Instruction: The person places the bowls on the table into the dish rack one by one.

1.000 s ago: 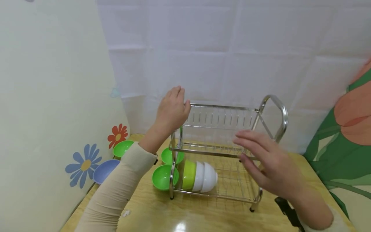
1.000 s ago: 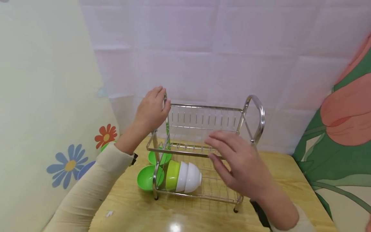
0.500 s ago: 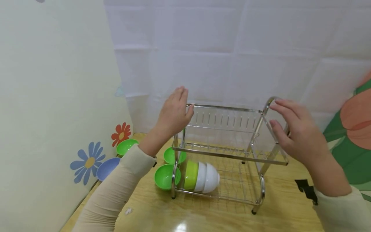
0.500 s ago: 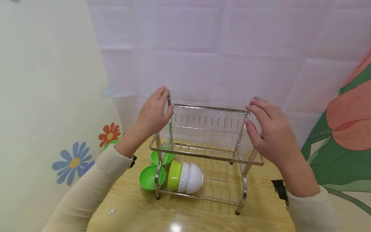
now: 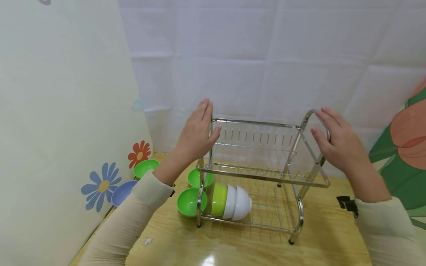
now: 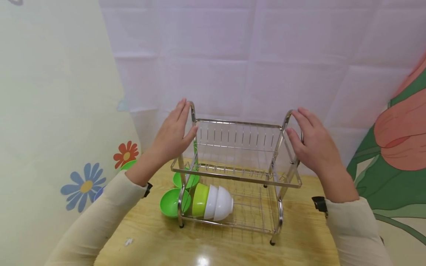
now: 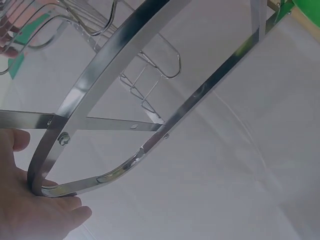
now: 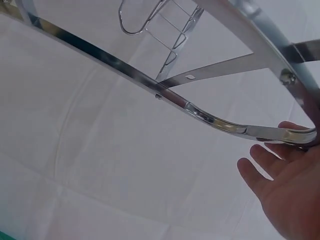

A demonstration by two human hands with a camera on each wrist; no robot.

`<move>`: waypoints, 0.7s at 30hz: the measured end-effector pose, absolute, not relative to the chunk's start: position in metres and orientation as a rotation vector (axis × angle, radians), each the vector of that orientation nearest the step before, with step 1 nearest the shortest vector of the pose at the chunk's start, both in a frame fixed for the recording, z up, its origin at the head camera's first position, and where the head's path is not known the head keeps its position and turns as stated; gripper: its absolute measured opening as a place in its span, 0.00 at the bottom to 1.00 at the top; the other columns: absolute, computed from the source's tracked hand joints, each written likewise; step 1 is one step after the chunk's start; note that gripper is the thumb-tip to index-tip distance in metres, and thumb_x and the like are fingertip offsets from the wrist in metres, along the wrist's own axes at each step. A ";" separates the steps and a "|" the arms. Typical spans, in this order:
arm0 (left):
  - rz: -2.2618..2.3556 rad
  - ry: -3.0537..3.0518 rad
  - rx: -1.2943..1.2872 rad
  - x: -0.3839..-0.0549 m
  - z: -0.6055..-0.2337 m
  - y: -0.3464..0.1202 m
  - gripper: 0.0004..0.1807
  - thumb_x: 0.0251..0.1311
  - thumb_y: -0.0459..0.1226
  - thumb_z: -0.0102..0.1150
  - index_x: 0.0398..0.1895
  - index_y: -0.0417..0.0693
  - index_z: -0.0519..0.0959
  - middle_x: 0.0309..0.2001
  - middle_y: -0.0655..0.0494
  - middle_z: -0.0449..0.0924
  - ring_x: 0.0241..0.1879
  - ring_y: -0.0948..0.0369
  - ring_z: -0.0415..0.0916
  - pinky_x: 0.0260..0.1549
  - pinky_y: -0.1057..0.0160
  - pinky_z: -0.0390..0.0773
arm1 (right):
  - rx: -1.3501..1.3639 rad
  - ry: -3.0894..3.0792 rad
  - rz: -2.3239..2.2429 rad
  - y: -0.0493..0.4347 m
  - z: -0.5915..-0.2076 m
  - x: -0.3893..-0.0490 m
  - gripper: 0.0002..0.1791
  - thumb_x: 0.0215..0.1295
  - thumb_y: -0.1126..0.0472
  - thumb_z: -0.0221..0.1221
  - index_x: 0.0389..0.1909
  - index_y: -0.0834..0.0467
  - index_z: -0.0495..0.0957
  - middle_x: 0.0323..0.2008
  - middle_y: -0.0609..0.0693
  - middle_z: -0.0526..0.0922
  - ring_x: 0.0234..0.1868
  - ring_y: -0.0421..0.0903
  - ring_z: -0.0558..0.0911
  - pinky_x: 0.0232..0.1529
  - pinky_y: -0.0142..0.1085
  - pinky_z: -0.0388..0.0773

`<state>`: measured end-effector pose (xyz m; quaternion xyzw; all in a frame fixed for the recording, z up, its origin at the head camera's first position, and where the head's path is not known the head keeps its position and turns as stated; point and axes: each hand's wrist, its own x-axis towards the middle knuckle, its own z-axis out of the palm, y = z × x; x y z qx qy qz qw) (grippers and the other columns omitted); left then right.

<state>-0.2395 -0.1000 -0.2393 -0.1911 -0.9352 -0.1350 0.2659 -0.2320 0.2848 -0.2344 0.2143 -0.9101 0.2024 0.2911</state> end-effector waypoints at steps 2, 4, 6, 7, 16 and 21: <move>-0.381 -2.535 -0.528 -0.239 -0.240 -0.101 0.42 0.76 0.52 0.39 0.80 0.40 0.39 0.82 0.46 0.35 0.81 0.54 0.33 0.79 0.52 0.42 | 0.564 -2.445 0.553 0.285 -0.235 -0.232 0.31 0.78 0.53 0.47 0.76 0.60 0.57 0.78 0.61 0.55 0.75 0.68 0.57 0.68 0.69 0.55; -0.415 -2.539 -0.551 -0.238 -0.240 -0.103 0.42 0.76 0.53 0.39 0.81 0.41 0.38 0.82 0.47 0.34 0.81 0.54 0.31 0.79 0.53 0.41 | 0.564 -2.451 0.553 0.285 -0.236 -0.232 0.31 0.79 0.53 0.47 0.76 0.60 0.57 0.78 0.60 0.55 0.74 0.68 0.58 0.67 0.69 0.56; -0.451 -2.542 -0.579 -0.238 -0.241 -0.107 0.42 0.76 0.53 0.39 0.81 0.42 0.37 0.82 0.49 0.32 0.81 0.55 0.31 0.79 0.53 0.40 | 0.566 -2.440 0.542 0.284 -0.237 -0.232 0.30 0.79 0.53 0.47 0.76 0.61 0.59 0.77 0.60 0.56 0.72 0.68 0.61 0.65 0.69 0.59; -0.473 -2.540 -0.598 -0.238 -0.242 -0.109 0.42 0.76 0.54 0.38 0.81 0.43 0.37 0.82 0.50 0.32 0.81 0.56 0.31 0.79 0.53 0.41 | 0.567 -2.428 0.539 0.284 -0.238 -0.232 0.29 0.78 0.54 0.47 0.75 0.61 0.60 0.77 0.60 0.57 0.71 0.68 0.62 0.65 0.68 0.59; -0.656 -2.447 -0.698 -0.231 -0.254 -0.138 0.42 0.75 0.62 0.22 0.81 0.46 0.43 0.81 0.50 0.44 0.80 0.53 0.43 0.79 0.46 0.37 | 0.542 -2.352 0.561 0.279 -0.245 -0.231 0.26 0.77 0.57 0.49 0.71 0.62 0.66 0.74 0.60 0.63 0.71 0.67 0.65 0.64 0.67 0.63; -0.691 -2.453 -0.659 -0.224 -0.266 -0.159 0.38 0.77 0.59 0.23 0.80 0.47 0.49 0.80 0.48 0.48 0.80 0.51 0.45 0.78 0.44 0.39 | 0.520 -2.331 0.577 0.277 -0.246 -0.230 0.25 0.76 0.58 0.48 0.71 0.61 0.66 0.74 0.59 0.63 0.66 0.69 0.68 0.61 0.68 0.65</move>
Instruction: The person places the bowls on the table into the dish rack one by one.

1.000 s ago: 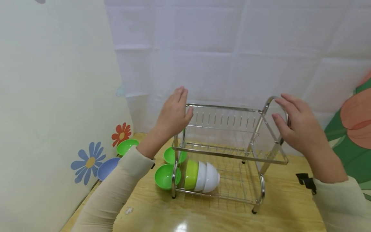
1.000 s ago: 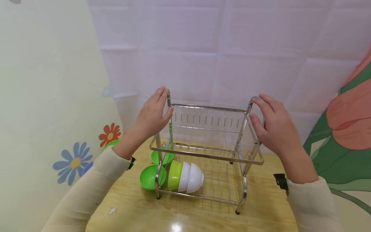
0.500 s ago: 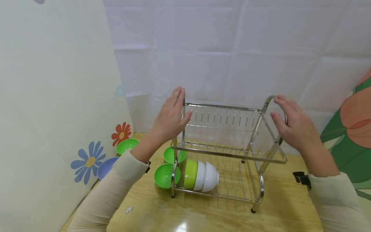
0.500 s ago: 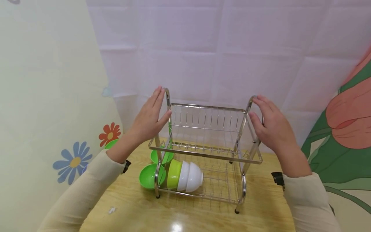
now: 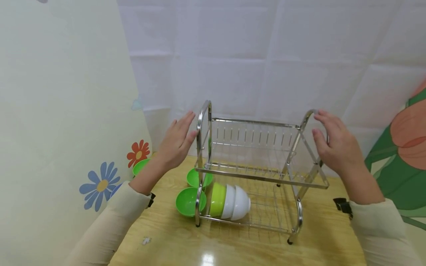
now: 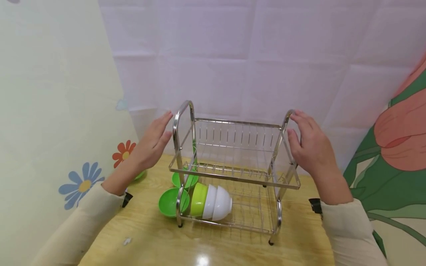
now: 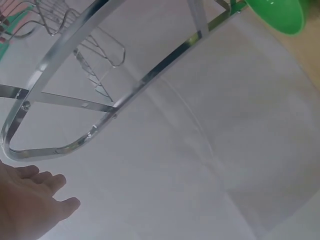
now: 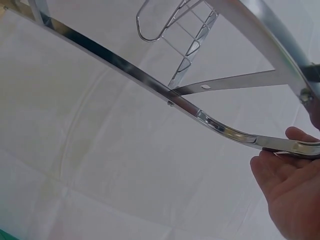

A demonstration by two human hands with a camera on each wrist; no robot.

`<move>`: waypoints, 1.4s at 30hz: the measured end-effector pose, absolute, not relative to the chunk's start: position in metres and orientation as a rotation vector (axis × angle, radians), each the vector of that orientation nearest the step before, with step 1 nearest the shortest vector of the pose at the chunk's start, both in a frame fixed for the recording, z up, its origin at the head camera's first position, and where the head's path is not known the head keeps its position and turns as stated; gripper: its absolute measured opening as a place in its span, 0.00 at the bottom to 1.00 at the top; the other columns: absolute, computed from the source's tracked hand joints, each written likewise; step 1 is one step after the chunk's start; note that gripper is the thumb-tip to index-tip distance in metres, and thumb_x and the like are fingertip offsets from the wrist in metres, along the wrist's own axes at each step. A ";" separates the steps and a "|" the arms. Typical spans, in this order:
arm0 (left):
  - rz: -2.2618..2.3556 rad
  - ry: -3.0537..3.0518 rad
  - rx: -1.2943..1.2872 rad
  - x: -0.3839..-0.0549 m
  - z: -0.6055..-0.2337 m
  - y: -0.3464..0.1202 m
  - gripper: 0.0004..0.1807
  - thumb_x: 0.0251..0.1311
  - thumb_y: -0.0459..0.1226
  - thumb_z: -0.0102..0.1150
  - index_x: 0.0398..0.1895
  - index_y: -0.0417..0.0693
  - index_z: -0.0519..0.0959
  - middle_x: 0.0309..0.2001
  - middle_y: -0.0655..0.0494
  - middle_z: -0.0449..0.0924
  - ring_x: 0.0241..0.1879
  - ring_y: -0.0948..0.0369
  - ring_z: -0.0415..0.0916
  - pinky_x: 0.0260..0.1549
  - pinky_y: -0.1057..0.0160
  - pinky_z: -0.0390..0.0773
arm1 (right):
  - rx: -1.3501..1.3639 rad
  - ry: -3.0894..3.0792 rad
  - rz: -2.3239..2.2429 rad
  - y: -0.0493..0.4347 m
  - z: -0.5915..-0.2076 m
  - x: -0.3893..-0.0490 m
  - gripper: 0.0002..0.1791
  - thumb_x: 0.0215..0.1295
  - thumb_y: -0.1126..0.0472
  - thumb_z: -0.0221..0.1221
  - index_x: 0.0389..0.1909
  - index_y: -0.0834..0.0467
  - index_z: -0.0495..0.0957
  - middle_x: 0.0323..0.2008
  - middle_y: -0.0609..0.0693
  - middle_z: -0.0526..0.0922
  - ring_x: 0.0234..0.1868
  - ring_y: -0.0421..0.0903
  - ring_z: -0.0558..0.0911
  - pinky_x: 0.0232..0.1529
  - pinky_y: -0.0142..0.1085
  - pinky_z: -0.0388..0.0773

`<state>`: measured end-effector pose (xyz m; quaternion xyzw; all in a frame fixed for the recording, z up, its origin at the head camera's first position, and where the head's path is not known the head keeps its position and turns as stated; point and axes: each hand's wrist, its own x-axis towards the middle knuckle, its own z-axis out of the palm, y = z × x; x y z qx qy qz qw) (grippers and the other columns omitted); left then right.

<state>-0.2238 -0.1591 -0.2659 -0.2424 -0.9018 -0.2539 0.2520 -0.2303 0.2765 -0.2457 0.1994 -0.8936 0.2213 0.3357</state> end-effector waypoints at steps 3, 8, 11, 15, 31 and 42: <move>-0.690 -2.494 -0.627 -0.220 -0.274 -0.170 0.35 0.78 0.54 0.29 0.80 0.46 0.49 0.80 0.48 0.49 0.80 0.50 0.45 0.78 0.44 0.39 | 0.525 -2.300 0.575 0.275 -0.246 -0.230 0.25 0.76 0.58 0.49 0.70 0.61 0.67 0.73 0.59 0.65 0.64 0.69 0.69 0.59 0.68 0.66; -0.691 -2.539 -0.601 -0.216 -0.288 -0.185 0.34 0.77 0.50 0.36 0.80 0.47 0.50 0.80 0.47 0.49 0.79 0.48 0.47 0.77 0.42 0.45 | 0.535 -2.264 0.567 0.272 -0.247 -0.228 0.25 0.76 0.59 0.49 0.70 0.61 0.68 0.73 0.60 0.66 0.62 0.70 0.71 0.57 0.68 0.67; -0.676 -2.566 -0.600 -0.213 -0.296 -0.192 0.35 0.76 0.49 0.40 0.80 0.47 0.50 0.80 0.46 0.50 0.79 0.46 0.47 0.76 0.41 0.49 | 0.534 -2.251 0.571 0.271 -0.248 -0.227 0.24 0.76 0.59 0.49 0.69 0.61 0.68 0.72 0.60 0.66 0.61 0.70 0.71 0.57 0.67 0.68; -0.621 -2.628 -0.589 -0.211 -0.308 -0.201 0.38 0.74 0.50 0.46 0.80 0.46 0.50 0.79 0.45 0.50 0.78 0.45 0.49 0.74 0.39 0.53 | 0.536 -2.242 0.578 0.271 -0.248 -0.227 0.24 0.76 0.59 0.49 0.69 0.61 0.68 0.72 0.60 0.67 0.65 0.69 0.70 0.58 0.67 0.67; -0.582 -2.884 -0.674 -0.204 -0.380 -0.224 0.51 0.61 0.57 0.62 0.79 0.42 0.52 0.78 0.41 0.52 0.75 0.40 0.55 0.68 0.36 0.63 | 0.538 -2.229 0.577 0.266 -0.252 -0.226 0.24 0.76 0.59 0.48 0.68 0.64 0.69 0.71 0.62 0.67 0.65 0.69 0.70 0.60 0.68 0.66; -0.616 -3.073 -0.730 -0.197 -0.417 -0.229 0.64 0.49 0.63 0.70 0.81 0.46 0.46 0.80 0.45 0.45 0.77 0.40 0.49 0.68 0.36 0.63 | 0.540 -2.212 0.589 0.264 -0.254 -0.227 0.24 0.76 0.59 0.48 0.69 0.63 0.69 0.71 0.61 0.67 0.67 0.68 0.69 0.62 0.67 0.66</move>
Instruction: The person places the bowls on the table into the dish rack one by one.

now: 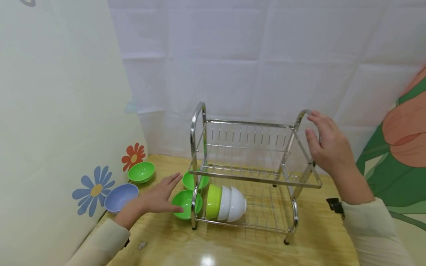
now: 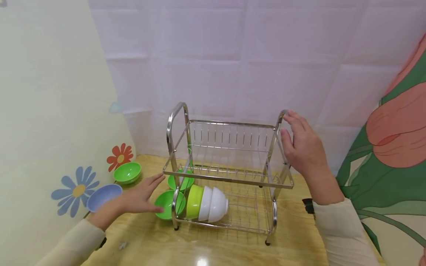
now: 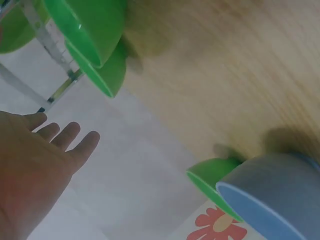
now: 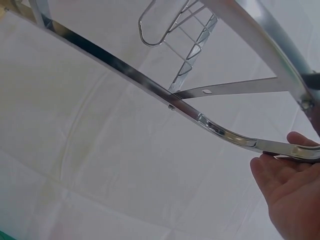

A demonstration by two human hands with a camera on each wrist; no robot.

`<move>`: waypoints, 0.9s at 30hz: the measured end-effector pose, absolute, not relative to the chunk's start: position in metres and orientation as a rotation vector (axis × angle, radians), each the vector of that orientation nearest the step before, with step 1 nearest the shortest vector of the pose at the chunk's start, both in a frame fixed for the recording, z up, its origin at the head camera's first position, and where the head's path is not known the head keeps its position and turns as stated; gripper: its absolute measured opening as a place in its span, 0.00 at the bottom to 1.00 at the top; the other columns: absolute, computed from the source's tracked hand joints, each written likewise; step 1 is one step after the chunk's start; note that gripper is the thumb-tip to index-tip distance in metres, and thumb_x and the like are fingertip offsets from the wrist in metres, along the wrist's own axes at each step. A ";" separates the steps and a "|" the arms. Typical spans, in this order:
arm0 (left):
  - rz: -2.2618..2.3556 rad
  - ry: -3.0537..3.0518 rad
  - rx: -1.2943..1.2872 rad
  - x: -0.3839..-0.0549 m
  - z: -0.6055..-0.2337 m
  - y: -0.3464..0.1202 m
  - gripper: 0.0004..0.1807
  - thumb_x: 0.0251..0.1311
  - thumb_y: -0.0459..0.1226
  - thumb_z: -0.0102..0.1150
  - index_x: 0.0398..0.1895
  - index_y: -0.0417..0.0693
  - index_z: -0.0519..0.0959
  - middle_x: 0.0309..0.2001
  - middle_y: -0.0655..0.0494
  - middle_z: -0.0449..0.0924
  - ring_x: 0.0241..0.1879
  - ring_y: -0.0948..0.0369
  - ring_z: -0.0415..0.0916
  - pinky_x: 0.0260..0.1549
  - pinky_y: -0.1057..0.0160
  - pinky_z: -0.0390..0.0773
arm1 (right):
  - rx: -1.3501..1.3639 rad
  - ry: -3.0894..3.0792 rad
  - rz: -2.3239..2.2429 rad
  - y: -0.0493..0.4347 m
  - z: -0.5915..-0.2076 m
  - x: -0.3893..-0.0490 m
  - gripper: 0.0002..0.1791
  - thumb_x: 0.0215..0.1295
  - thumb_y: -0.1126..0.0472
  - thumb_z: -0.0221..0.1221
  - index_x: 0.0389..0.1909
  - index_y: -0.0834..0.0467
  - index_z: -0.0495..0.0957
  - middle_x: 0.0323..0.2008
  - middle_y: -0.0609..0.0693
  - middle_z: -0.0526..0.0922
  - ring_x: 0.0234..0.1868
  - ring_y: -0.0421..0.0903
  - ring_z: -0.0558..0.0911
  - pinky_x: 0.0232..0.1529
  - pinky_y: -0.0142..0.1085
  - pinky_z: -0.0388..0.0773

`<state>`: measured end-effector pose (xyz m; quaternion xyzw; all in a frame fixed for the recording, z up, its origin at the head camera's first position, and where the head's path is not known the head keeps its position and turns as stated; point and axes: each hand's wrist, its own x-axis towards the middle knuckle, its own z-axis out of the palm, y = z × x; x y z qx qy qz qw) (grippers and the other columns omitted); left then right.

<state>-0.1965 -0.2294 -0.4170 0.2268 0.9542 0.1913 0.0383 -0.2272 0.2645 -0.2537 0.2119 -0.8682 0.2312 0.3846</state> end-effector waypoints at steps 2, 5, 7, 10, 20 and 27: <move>0.575 2.908 0.692 -0.196 -0.421 -0.228 0.66 0.47 0.63 0.71 0.81 0.46 0.46 0.80 0.46 0.45 0.77 0.40 0.49 0.68 0.36 0.63 | 0.543 -2.206 0.593 0.265 -0.254 -0.227 0.24 0.76 0.59 0.48 0.68 0.63 0.69 0.71 0.61 0.68 0.69 0.67 0.68 0.63 0.66 0.65; 0.577 2.885 0.682 -0.194 -0.424 -0.226 0.68 0.44 0.63 0.74 0.81 0.45 0.47 0.80 0.44 0.45 0.77 0.39 0.49 0.68 0.35 0.62 | 0.543 -2.204 0.594 0.265 -0.255 -0.228 0.24 0.76 0.59 0.47 0.68 0.64 0.69 0.71 0.61 0.67 0.69 0.66 0.68 0.64 0.66 0.65; 0.578 2.877 0.677 -0.193 -0.427 -0.225 0.68 0.42 0.64 0.75 0.80 0.44 0.48 0.80 0.43 0.45 0.76 0.39 0.49 0.68 0.34 0.62 | 0.543 -2.203 0.596 0.265 -0.255 -0.228 0.24 0.76 0.59 0.47 0.69 0.63 0.68 0.71 0.61 0.67 0.69 0.66 0.68 0.63 0.67 0.64; 0.565 2.871 0.664 -0.193 -0.431 -0.225 0.70 0.39 0.65 0.75 0.80 0.46 0.49 0.80 0.44 0.46 0.77 0.39 0.50 0.68 0.34 0.61 | 0.538 -2.207 0.599 0.264 -0.255 -0.228 0.24 0.76 0.59 0.47 0.69 0.63 0.68 0.71 0.61 0.67 0.69 0.66 0.68 0.63 0.67 0.65; 0.530 2.869 0.675 -0.194 -0.457 -0.221 0.71 0.34 0.65 0.78 0.79 0.43 0.52 0.78 0.43 0.52 0.74 0.40 0.56 0.66 0.36 0.66 | 0.528 -2.230 0.599 0.263 -0.256 -0.226 0.24 0.76 0.59 0.48 0.70 0.62 0.67 0.72 0.61 0.66 0.69 0.67 0.68 0.63 0.67 0.65; 0.527 2.903 0.662 -0.198 -0.469 -0.219 0.73 0.32 0.63 0.80 0.78 0.40 0.51 0.75 0.40 0.56 0.71 0.41 0.61 0.64 0.40 0.70 | 0.530 -2.219 0.599 0.263 -0.255 -0.226 0.24 0.76 0.59 0.48 0.69 0.62 0.67 0.71 0.62 0.67 0.69 0.67 0.68 0.62 0.67 0.65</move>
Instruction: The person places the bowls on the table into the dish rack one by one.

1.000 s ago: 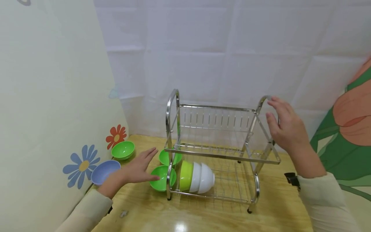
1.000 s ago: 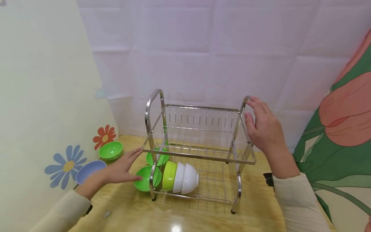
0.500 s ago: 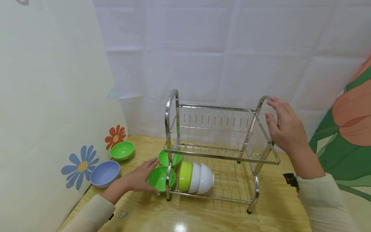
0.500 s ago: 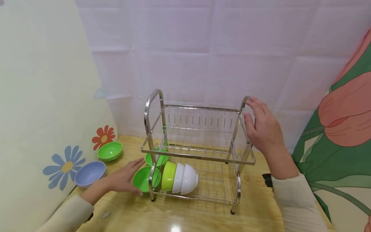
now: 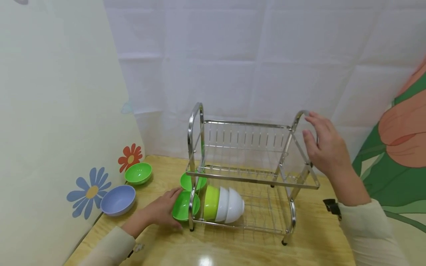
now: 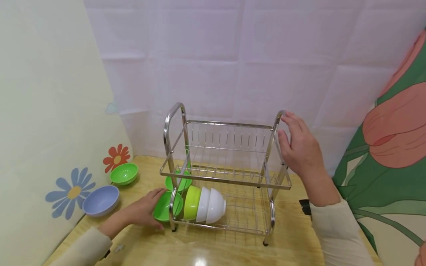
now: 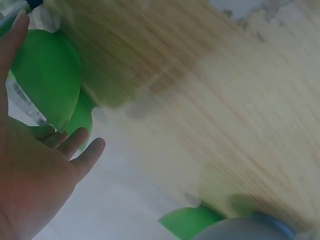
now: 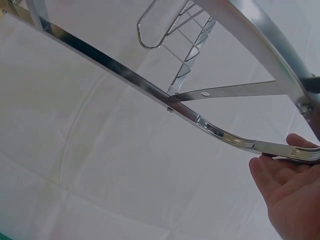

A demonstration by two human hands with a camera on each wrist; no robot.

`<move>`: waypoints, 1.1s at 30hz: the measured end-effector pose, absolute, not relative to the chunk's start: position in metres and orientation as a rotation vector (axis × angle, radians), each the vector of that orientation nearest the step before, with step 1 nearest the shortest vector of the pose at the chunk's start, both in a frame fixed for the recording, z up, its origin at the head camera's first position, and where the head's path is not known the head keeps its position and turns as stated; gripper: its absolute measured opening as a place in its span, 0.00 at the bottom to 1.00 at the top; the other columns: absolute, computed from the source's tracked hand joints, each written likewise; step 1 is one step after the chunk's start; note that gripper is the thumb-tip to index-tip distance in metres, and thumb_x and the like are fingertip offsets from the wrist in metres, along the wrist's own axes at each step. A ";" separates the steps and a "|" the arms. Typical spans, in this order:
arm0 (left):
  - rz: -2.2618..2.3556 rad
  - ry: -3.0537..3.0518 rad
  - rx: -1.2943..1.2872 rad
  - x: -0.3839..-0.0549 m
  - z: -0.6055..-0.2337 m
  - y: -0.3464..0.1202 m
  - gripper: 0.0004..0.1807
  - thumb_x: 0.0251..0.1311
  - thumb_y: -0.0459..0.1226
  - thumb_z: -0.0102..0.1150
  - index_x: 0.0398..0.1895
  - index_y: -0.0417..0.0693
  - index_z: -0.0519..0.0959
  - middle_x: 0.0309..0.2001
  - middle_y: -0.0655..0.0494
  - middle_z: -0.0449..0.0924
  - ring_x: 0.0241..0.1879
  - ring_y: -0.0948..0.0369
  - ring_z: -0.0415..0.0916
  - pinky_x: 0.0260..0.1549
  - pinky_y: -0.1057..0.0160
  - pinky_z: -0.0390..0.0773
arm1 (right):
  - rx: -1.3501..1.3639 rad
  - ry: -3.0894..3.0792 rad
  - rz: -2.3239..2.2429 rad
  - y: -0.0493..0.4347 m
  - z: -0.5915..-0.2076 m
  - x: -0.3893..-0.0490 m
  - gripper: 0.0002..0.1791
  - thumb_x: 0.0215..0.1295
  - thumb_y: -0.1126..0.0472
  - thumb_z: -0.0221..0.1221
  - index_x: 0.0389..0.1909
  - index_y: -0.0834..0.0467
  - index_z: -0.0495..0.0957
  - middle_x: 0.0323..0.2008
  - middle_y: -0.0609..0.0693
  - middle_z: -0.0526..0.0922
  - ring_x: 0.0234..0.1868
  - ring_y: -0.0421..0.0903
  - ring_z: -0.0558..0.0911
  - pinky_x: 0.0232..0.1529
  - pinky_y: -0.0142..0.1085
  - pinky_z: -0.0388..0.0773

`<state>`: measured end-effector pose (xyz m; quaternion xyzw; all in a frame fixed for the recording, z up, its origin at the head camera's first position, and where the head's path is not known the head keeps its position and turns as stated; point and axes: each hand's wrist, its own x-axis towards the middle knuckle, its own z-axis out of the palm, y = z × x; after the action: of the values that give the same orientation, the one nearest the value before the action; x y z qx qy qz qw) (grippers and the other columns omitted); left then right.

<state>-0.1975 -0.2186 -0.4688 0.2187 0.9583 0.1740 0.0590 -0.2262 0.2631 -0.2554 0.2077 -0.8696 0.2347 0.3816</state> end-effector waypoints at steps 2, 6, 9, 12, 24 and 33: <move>0.523 2.905 0.646 -0.198 -0.473 -0.218 0.73 0.32 0.63 0.80 0.79 0.41 0.51 0.75 0.41 0.56 0.71 0.41 0.61 0.65 0.41 0.70 | 0.526 -2.217 0.599 0.263 -0.255 -0.226 0.24 0.76 0.59 0.48 0.69 0.62 0.68 0.71 0.62 0.67 0.68 0.68 0.68 0.61 0.68 0.66; 0.552 2.913 0.632 -0.198 -0.478 -0.217 0.75 0.30 0.64 0.80 0.79 0.40 0.50 0.74 0.40 0.58 0.70 0.41 0.63 0.64 0.41 0.71 | 0.529 -2.213 0.600 0.262 -0.255 -0.227 0.24 0.76 0.59 0.48 0.69 0.62 0.68 0.71 0.61 0.67 0.68 0.68 0.69 0.61 0.68 0.66; 0.562 2.931 0.628 -0.197 -0.482 -0.216 0.76 0.29 0.65 0.79 0.79 0.41 0.49 0.73 0.40 0.59 0.69 0.42 0.64 0.64 0.42 0.71 | 0.534 -2.205 0.603 0.262 -0.256 -0.227 0.24 0.76 0.59 0.48 0.69 0.62 0.68 0.71 0.61 0.67 0.68 0.68 0.69 0.62 0.68 0.65; 0.576 2.944 0.621 -0.196 -0.485 -0.215 0.76 0.29 0.66 0.79 0.79 0.41 0.49 0.73 0.40 0.59 0.69 0.42 0.64 0.64 0.42 0.71 | 0.532 -2.208 0.605 0.261 -0.256 -0.227 0.24 0.76 0.59 0.48 0.69 0.62 0.68 0.71 0.61 0.67 0.68 0.68 0.68 0.61 0.68 0.65; 0.658 3.000 0.681 -0.197 -0.493 -0.212 0.69 0.34 0.57 0.79 0.78 0.38 0.52 0.71 0.41 0.62 0.66 0.46 0.68 0.63 0.45 0.74 | 0.505 -2.232 0.605 0.261 -0.254 -0.224 0.25 0.76 0.59 0.49 0.69 0.62 0.67 0.72 0.61 0.67 0.62 0.70 0.71 0.56 0.69 0.68; 0.674 3.004 0.681 -0.199 -0.498 -0.214 0.67 0.35 0.51 0.77 0.79 0.39 0.50 0.69 0.43 0.63 0.63 0.51 0.70 0.60 0.48 0.76 | 0.505 -2.227 0.610 0.261 -0.255 -0.223 0.25 0.76 0.59 0.49 0.70 0.61 0.67 0.72 0.61 0.66 0.62 0.70 0.71 0.55 0.69 0.68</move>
<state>-0.1992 -0.2136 -0.4983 0.2161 0.9527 0.2138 -0.0057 -0.2233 0.2609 -0.2548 0.1977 -0.8718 0.2387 0.3794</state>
